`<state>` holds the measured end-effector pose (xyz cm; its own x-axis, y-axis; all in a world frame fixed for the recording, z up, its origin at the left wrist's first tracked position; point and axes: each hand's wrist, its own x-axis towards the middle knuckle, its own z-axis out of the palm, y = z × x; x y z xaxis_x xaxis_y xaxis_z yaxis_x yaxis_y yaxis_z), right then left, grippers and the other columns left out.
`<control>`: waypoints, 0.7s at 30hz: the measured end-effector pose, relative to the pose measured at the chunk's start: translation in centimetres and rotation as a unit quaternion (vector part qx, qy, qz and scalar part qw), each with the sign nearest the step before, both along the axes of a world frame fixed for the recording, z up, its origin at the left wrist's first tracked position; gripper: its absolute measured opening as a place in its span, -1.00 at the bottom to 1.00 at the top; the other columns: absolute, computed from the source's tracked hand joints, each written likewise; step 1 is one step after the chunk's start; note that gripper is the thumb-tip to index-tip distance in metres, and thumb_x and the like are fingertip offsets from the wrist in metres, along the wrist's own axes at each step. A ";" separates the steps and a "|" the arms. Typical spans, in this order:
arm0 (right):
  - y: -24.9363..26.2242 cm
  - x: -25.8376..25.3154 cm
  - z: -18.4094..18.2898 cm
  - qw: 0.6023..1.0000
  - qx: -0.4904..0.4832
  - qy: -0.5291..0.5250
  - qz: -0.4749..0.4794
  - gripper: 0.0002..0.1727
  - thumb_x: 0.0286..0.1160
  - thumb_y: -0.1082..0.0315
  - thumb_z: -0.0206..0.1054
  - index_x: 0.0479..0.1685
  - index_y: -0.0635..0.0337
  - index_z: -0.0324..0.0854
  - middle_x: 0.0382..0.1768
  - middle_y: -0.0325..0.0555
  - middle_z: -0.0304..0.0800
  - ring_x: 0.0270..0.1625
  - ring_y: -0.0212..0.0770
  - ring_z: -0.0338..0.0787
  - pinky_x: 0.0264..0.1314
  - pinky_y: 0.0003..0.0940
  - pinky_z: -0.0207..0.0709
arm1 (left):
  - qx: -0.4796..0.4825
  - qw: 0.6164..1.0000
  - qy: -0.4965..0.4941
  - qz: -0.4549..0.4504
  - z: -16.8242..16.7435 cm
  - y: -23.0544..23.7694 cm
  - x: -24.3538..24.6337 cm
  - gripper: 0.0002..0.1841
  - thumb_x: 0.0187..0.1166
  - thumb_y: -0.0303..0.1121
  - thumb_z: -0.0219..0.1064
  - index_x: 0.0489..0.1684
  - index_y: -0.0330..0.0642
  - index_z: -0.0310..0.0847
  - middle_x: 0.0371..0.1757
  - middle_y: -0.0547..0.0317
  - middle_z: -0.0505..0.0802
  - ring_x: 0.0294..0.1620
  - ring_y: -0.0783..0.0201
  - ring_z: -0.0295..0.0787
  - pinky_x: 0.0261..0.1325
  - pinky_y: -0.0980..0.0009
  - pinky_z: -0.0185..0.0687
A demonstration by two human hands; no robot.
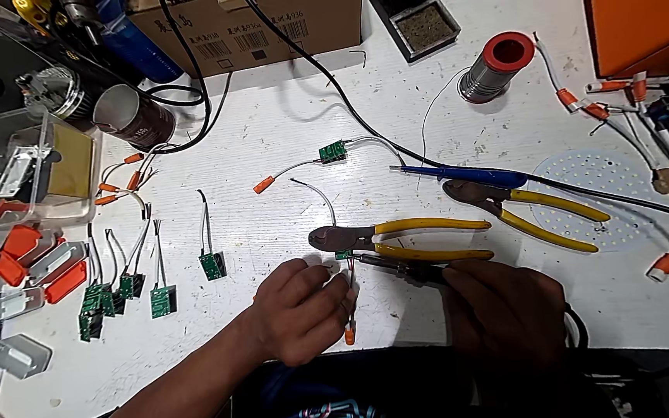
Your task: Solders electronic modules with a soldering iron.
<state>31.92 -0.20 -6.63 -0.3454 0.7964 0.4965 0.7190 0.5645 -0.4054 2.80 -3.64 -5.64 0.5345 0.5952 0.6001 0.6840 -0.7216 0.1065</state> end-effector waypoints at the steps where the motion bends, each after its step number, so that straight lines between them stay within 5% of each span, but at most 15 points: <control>1: 0.0 0.0 0.0 1.000 0.000 0.000 -0.001 -0.81 0.66 0.28 0.24 0.01 0.03 0.76 -0.04 -0.09 0.87 0.07 -0.18 0.75 0.27 -0.14 0.33 | 0.001 1.000 0.000 -0.001 0.0 0.0 0.0 -0.91 0.70 -0.43 0.25 -0.09 -0.14 0.69 0.00 0.07 0.88 -0.04 0.11 0.68 0.03 0.25 0.48; 21: 0.0 -0.1 0.3 1.000 0.015 -0.025 -0.003 -0.82 0.66 0.28 0.24 0.01 0.00 0.75 -0.04 -0.11 0.87 0.05 -0.17 0.75 0.26 -0.14 0.31 | -0.011 1.000 -0.001 -0.005 0.0 0.1 -0.1 -0.91 0.69 -0.43 0.25 -0.10 -0.13 0.68 0.00 0.08 0.88 -0.03 0.12 0.68 0.06 0.25 0.48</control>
